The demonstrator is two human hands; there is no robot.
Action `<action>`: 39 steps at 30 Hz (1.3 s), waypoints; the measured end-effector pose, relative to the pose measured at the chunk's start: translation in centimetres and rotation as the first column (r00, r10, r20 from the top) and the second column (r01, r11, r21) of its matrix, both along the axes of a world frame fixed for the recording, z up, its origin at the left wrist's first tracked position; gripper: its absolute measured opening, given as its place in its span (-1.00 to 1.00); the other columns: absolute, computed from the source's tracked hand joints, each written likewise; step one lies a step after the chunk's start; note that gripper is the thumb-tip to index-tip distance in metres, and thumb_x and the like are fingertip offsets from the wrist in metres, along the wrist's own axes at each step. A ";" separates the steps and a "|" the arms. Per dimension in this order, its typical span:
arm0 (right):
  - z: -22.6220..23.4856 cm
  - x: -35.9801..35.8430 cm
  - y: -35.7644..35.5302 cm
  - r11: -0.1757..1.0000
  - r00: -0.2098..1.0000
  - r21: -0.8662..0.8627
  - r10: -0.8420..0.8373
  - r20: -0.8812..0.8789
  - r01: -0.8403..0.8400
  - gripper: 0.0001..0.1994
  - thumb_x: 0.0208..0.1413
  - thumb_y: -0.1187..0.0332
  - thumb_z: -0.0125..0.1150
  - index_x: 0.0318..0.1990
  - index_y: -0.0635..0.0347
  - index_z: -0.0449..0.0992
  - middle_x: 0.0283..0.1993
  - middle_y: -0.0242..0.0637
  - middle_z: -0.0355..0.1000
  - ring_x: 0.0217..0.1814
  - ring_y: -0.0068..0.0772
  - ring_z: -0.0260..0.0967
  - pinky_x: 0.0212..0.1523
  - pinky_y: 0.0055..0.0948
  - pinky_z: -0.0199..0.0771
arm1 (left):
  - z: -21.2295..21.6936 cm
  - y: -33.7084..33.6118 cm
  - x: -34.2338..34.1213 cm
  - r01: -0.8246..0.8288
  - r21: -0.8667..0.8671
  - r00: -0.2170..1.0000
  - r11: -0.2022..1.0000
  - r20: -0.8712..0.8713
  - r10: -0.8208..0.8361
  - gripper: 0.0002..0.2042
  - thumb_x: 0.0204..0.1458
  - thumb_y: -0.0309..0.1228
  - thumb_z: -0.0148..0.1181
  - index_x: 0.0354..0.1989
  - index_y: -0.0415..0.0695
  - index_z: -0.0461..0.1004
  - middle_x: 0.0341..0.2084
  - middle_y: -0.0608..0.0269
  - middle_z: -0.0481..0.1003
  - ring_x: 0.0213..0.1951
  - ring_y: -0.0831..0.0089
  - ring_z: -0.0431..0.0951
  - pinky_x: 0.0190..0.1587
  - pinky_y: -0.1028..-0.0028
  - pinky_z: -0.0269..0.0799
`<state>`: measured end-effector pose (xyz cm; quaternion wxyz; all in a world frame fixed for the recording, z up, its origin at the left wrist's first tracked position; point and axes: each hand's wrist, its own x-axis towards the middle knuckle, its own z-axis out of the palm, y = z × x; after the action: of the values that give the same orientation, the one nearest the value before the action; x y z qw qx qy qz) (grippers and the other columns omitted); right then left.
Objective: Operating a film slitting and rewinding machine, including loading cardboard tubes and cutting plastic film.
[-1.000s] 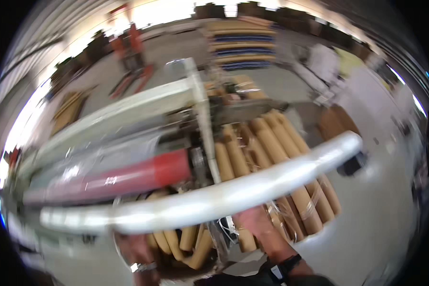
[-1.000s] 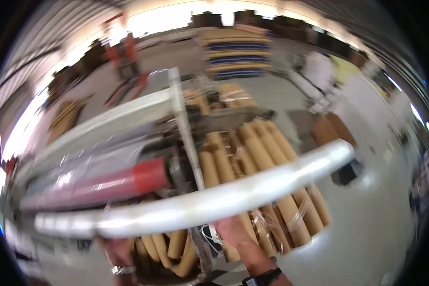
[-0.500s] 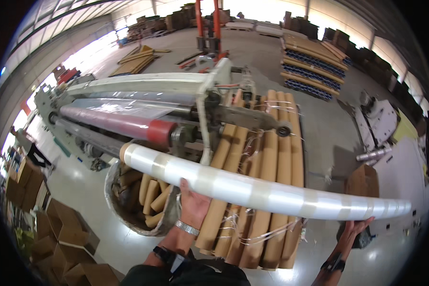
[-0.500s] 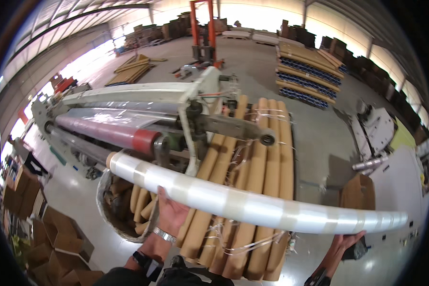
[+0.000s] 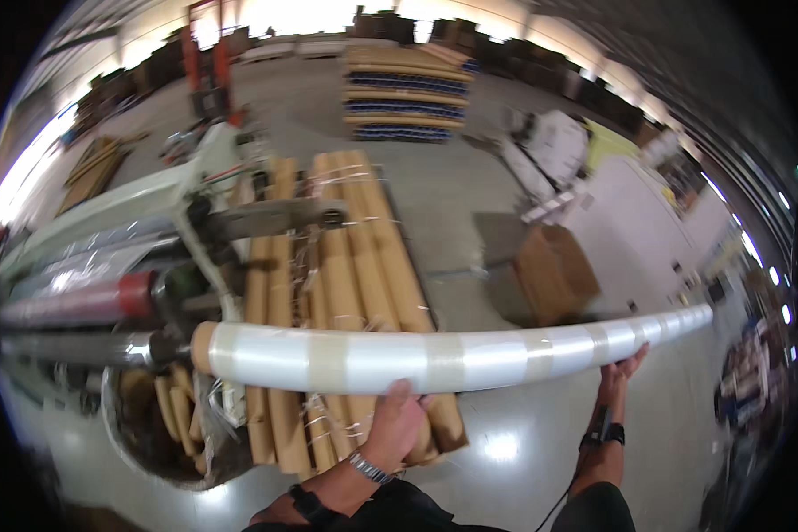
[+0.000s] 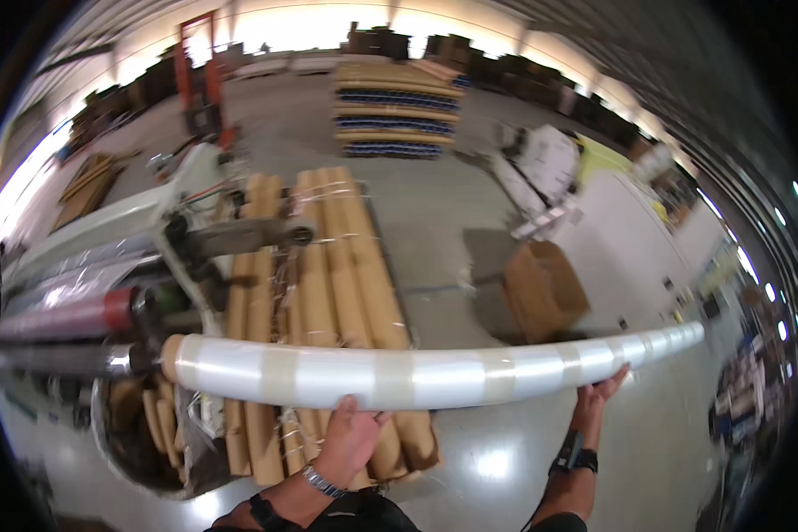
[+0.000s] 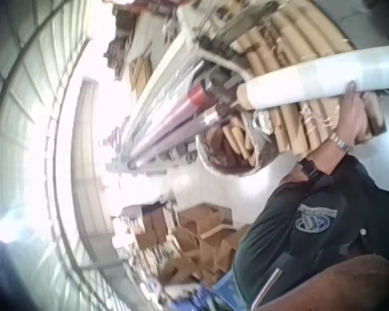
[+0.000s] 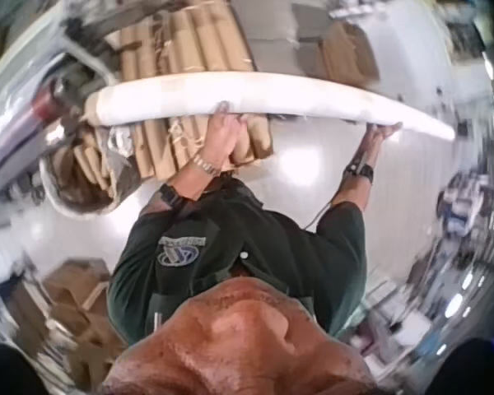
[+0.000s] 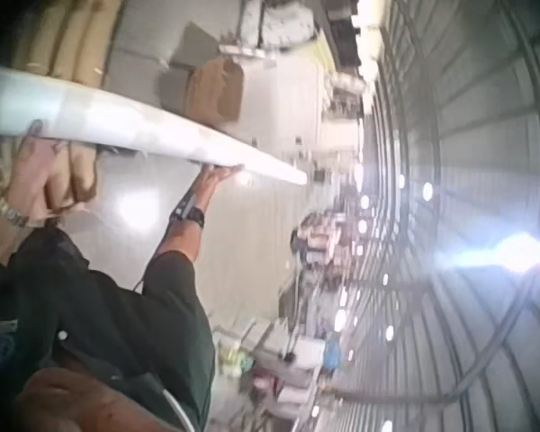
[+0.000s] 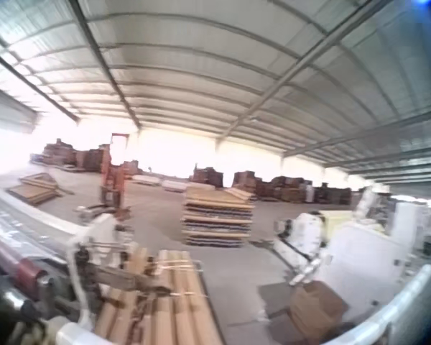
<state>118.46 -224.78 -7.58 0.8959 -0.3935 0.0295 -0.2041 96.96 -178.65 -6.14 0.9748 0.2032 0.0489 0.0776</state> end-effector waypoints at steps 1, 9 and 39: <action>-1.6 -1.1 -6.8 0.998 0.998 -0.070 0.011 0.062 -0.007 -0.28 0.14 -0.32 -0.32 0.26 0.00 0.19 0.22 -0.20 0.26 0.22 -0.08 0.23 0.24 0.08 0.22 | 0.6 -1.0 -0.4 0.052 0.039 0.997 0.998 0.056 -0.054 -0.62 0.06 -0.17 0.19 0.00 -0.01 0.31 -0.02 0.32 0.38 0.10 0.35 0.34 0.13 0.17 0.24; 2.2 -22.8 0.5 0.918 0.930 0.235 -0.351 0.104 0.320 -0.30 0.15 -0.29 -0.25 0.18 0.09 0.26 0.14 -0.20 0.35 0.16 -0.10 0.31 0.20 -0.02 0.31 | 1.7 -5.9 -3.7 0.213 0.425 0.834 0.880 0.390 -0.390 -0.36 -0.26 -0.61 0.25 0.13 -0.13 0.26 0.06 0.19 0.34 0.17 0.25 0.29 0.23 0.25 0.19; 1.8 -113.1 25.0 0.181 0.214 -0.566 -0.977 -0.009 0.804 0.07 -0.47 0.01 0.58 0.25 0.24 0.09 0.16 -0.05 0.29 0.22 -0.18 0.23 0.18 -0.25 0.21 | 16.5 -33.1 -82.3 0.196 0.979 -0.676 0.060 0.180 -0.714 -0.34 0.09 -0.22 0.08 0.26 -0.38 0.03 0.15 -0.21 0.23 0.07 -0.01 0.34 0.13 0.06 0.25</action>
<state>5.31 -199.77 -5.80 0.4499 -0.5187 0.3800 -0.6198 14.63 -211.73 10.34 0.3798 0.2504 -0.7554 -0.4715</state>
